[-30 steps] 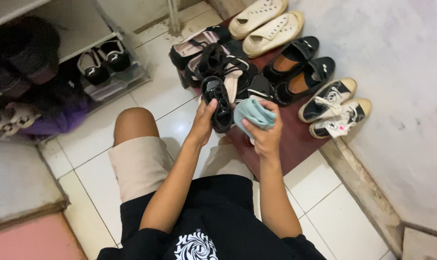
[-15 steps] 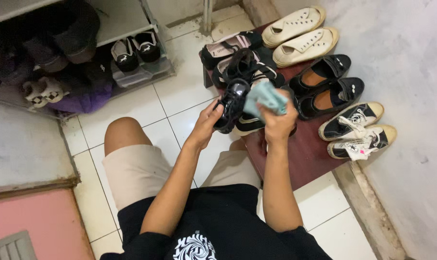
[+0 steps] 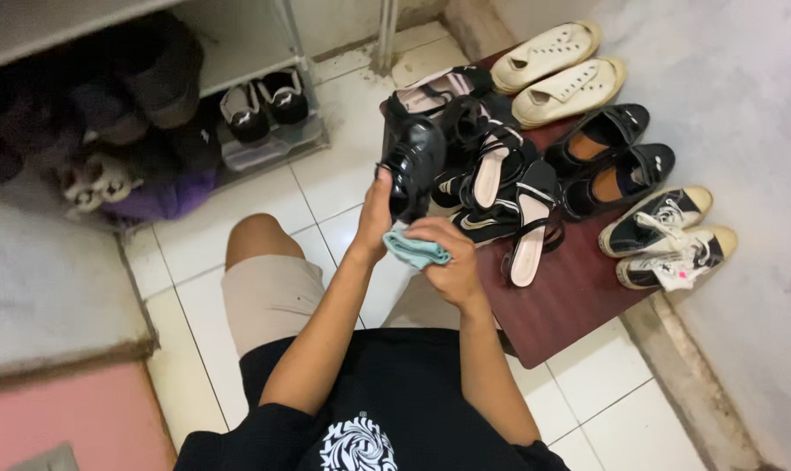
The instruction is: The person sits on the floor and wipes several pairs of shoes with a light blue cloth. They pick up each shoe from a nearby shelf or stool, wipe the exterior surfaces, and return the shoes to the shelf or stool.
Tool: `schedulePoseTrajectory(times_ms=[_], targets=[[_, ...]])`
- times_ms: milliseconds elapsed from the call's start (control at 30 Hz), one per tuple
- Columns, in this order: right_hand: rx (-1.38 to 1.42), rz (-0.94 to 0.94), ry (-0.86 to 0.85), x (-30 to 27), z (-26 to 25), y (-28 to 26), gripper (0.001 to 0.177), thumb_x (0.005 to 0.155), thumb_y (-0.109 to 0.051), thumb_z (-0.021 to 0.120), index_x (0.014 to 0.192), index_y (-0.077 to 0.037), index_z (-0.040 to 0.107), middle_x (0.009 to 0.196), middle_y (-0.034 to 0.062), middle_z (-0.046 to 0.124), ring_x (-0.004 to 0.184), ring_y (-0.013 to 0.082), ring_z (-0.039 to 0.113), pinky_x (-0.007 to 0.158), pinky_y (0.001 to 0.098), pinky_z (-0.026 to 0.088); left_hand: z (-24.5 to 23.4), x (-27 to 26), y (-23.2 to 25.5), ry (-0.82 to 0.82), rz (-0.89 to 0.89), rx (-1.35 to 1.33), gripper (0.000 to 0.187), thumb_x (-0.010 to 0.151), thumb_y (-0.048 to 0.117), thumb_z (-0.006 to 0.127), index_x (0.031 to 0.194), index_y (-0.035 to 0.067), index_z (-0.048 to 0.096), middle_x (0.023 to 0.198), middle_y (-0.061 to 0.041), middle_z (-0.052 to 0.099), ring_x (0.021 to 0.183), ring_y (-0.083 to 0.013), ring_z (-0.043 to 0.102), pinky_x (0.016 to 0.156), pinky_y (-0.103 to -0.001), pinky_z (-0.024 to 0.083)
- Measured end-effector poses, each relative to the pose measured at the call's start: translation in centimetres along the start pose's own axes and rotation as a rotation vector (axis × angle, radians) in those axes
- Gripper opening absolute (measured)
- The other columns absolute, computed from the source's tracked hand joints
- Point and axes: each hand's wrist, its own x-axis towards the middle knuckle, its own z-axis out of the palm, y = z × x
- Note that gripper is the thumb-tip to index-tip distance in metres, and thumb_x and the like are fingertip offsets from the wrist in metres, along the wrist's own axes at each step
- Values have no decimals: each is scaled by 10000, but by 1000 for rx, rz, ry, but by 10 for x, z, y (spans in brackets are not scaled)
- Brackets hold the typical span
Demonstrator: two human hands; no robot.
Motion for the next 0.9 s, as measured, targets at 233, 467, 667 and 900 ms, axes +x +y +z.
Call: schedulePoseTrajectory(times_ms=[233, 467, 667, 900], targets=[[-403, -192, 582, 43, -30, -9, 166, 878, 11, 737, 1029, -15, 673, 1046, 91, 681, 1004, 242, 672, 937, 348, 539, -22, -4, 16, -311, 16, 152, 590, 1116, 493, 375, 1317, -9, 611, 1097, -63, 678, 956, -150, 612, 862, -311, 513], [-597, -245, 575, 58, 28, -19, 386, 744, 26, 725, 1122, -50, 708, 1193, 145, 648, 1195, 296, 603, 1061, 423, 484, -34, 20, 14, -182, 74, 199, 567, 1101, 463, 364, 1312, -10, 597, 1219, -69, 642, 1098, -139, 566, 995, -305, 459], [-217, -8, 155, 64, 82, -8, 323, 746, 25, 773, 1058, -54, 745, 1107, 89, 715, 1038, 248, 688, 910, 329, 540, -65, 61, 44, 48, 104, 44, 557, 1085, 455, 382, 1263, -18, 616, 1167, -71, 661, 1040, -163, 603, 938, -326, 489], [-195, -52, 276, 102, 64, 10, 307, 747, 66, 727, 1043, -18, 723, 1113, 107, 709, 1051, 233, 688, 944, 309, 536, -78, 69, 59, -62, 65, 148, 540, 1101, 419, 406, 1302, -33, 621, 1177, -96, 667, 1058, -176, 597, 969, -325, 477]])
